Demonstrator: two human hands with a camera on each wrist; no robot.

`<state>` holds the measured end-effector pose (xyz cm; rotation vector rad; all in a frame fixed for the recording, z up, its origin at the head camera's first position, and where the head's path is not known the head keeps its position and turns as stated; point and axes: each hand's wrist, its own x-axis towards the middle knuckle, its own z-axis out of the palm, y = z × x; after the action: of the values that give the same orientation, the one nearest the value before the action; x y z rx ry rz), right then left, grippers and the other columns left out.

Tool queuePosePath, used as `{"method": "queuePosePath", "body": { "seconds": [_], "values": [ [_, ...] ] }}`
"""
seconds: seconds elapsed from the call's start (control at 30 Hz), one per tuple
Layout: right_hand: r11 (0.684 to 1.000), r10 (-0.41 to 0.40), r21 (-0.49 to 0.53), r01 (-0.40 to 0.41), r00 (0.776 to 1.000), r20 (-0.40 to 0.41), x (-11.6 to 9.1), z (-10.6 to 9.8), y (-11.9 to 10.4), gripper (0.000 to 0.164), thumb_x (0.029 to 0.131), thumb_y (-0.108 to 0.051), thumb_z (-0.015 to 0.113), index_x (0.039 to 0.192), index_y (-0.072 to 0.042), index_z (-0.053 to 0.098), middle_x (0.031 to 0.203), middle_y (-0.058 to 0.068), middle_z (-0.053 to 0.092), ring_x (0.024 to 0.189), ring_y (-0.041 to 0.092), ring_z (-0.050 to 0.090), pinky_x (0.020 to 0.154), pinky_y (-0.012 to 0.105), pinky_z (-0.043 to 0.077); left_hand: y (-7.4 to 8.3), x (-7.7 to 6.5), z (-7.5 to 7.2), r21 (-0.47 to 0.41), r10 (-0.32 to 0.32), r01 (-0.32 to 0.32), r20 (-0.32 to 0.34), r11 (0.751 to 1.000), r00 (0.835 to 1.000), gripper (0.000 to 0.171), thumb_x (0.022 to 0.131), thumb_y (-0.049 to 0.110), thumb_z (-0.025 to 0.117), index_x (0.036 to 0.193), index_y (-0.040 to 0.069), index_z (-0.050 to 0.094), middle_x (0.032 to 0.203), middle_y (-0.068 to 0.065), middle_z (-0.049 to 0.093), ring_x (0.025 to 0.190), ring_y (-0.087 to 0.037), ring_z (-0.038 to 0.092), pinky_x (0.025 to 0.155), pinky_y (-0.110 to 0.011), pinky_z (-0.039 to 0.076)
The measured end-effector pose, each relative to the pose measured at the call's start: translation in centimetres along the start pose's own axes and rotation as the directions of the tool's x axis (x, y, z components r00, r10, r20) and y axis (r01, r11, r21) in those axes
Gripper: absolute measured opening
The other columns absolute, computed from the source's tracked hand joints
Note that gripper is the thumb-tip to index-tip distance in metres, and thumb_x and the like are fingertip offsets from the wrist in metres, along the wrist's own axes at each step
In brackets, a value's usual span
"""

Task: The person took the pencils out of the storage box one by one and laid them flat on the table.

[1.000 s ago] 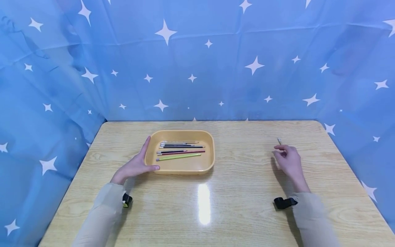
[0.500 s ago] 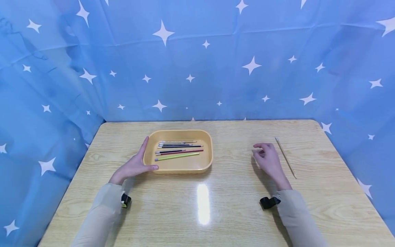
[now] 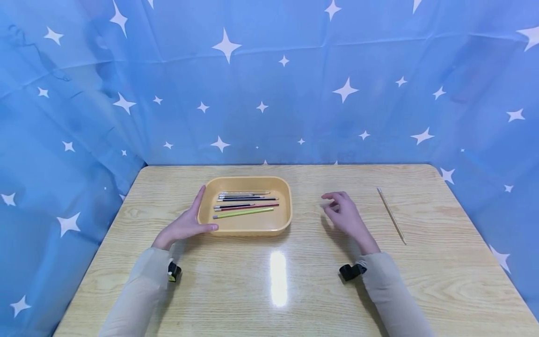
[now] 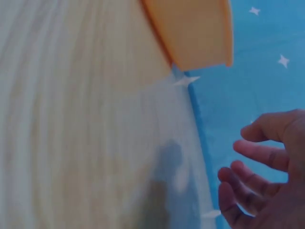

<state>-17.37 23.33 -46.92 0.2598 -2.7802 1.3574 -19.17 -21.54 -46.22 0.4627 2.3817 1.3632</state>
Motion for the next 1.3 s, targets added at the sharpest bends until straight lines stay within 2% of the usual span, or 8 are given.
{"method": "queuePosePath", "body": {
  "seconds": [0.27, 0.4, 0.53, 0.63, 0.83, 1.07, 1.17, 1.3],
  "values": [
    [0.997, -0.063, 0.045, 0.062, 0.998, 0.027, 1.1, 0.3, -2.5, 0.028, 0.095, -0.005, 0.058, 0.121, 0.003, 0.060, 0.119, 0.020, 0.054, 0.101, 0.034, 0.059, 0.082, 0.046, 0.051, -0.3, 0.1, 0.0, 0.009, -0.014, 0.014, 0.003, 1.000, 1.000, 0.120, 0.081, 0.027, 0.079, 0.153, 0.020, -0.017, 0.157, -0.027, 0.003, 0.138, -0.046, 0.019, 0.109, -0.061, 0.018],
    [0.987, -0.124, 0.111, 0.118, 0.991, 0.051, 1.7, 0.5, -4.2, 0.027, 0.094, -0.004, 0.058, 0.120, 0.003, 0.061, 0.118, 0.021, 0.056, 0.102, 0.035, 0.059, 0.083, 0.047, 0.051, -0.3, 0.1, -0.2, 0.005, -0.022, 0.022, -0.001, 1.000, 1.000, 0.120, 0.081, 0.028, 0.079, 0.154, 0.022, -0.016, 0.156, -0.029, 0.006, 0.138, -0.047, 0.020, 0.109, -0.060, 0.018],
    [0.974, -0.141, 0.187, 0.125, 0.987, 0.074, 2.0, 0.9, -5.7, 0.026, 0.094, -0.003, 0.059, 0.118, 0.003, 0.062, 0.119, 0.019, 0.058, 0.103, 0.033, 0.059, 0.086, 0.046, 0.050, -0.3, 0.2, -0.1, 0.000, -0.010, 0.010, 0.013, 1.000, 1.000, 0.121, 0.081, 0.029, 0.079, 0.153, 0.019, -0.017, 0.155, -0.030, 0.006, 0.138, -0.047, 0.020, 0.109, -0.060, 0.018],
    [0.968, -0.161, 0.207, 0.138, 0.982, 0.096, 2.0, 1.0, -7.3, 0.025, 0.094, -0.002, 0.059, 0.118, 0.005, 0.062, 0.118, 0.020, 0.058, 0.103, 0.033, 0.059, 0.086, 0.045, 0.050, -0.4, 0.3, 0.0, 0.006, -0.006, 0.006, 0.015, 1.000, 1.000, 0.122, 0.080, 0.031, 0.079, 0.153, 0.019, -0.018, 0.155, -0.030, 0.008, 0.137, -0.046, 0.022, 0.109, -0.060, 0.018],
    [0.959, -0.225, 0.211, 0.187, 0.960, 0.169, 2.6, 2.0, -9.2, 0.024, 0.093, -0.002, 0.058, 0.116, 0.006, 0.062, 0.115, 0.020, 0.061, 0.100, 0.031, 0.060, 0.084, 0.045, 0.051, -0.6, 0.3, -0.1, 0.012, 0.010, -0.010, 0.009, 1.000, 1.000, 0.122, 0.080, 0.031, 0.079, 0.153, 0.019, -0.018, 0.156, -0.030, 0.006, 0.137, -0.047, 0.021, 0.109, -0.060, 0.018],
    [0.939, -0.293, 0.265, 0.221, 0.917, 0.271, 3.2, 4.4, -9.4, 0.024, 0.093, -0.003, 0.059, 0.115, 0.006, 0.063, 0.113, 0.022, 0.062, 0.097, 0.029, 0.061, 0.083, 0.042, 0.051, -0.6, 0.4, 0.0, 0.016, -0.004, 0.004, 0.009, 1.000, 1.000, 0.123, 0.080, 0.032, 0.080, 0.153, 0.017, -0.018, 0.155, -0.031, 0.006, 0.138, -0.048, 0.019, 0.109, -0.061, 0.016],
    [0.938, -0.303, 0.258, 0.230, 0.906, 0.296, 3.3, 5.4, -9.6, 0.025, 0.093, -0.002, 0.058, 0.116, 0.007, 0.062, 0.113, 0.023, 0.061, 0.097, 0.029, 0.061, 0.083, 0.041, 0.051, -0.5, 0.3, 0.0, 0.008, 0.007, -0.007, 0.008, 1.000, 1.000, 0.123, 0.080, 0.031, 0.080, 0.153, 0.014, -0.018, 0.155, -0.032, 0.008, 0.137, -0.049, 0.019, 0.109, -0.061, 0.016],
    [0.935, -0.326, 0.242, 0.258, 0.894, 0.307, 3.6, 6.2, -9.9, 0.027, 0.092, 0.000, 0.058, 0.117, 0.009, 0.060, 0.112, 0.024, 0.061, 0.096, 0.028, 0.062, 0.084, 0.038, 0.051, -0.4, 0.2, 0.0, -0.009, 0.002, -0.002, 0.008, 1.000, 1.000, 0.122, 0.080, 0.030, 0.079, 0.153, 0.016, -0.018, 0.156, -0.029, 0.007, 0.139, -0.046, 0.018, 0.110, -0.060, 0.014]
  ]
}}
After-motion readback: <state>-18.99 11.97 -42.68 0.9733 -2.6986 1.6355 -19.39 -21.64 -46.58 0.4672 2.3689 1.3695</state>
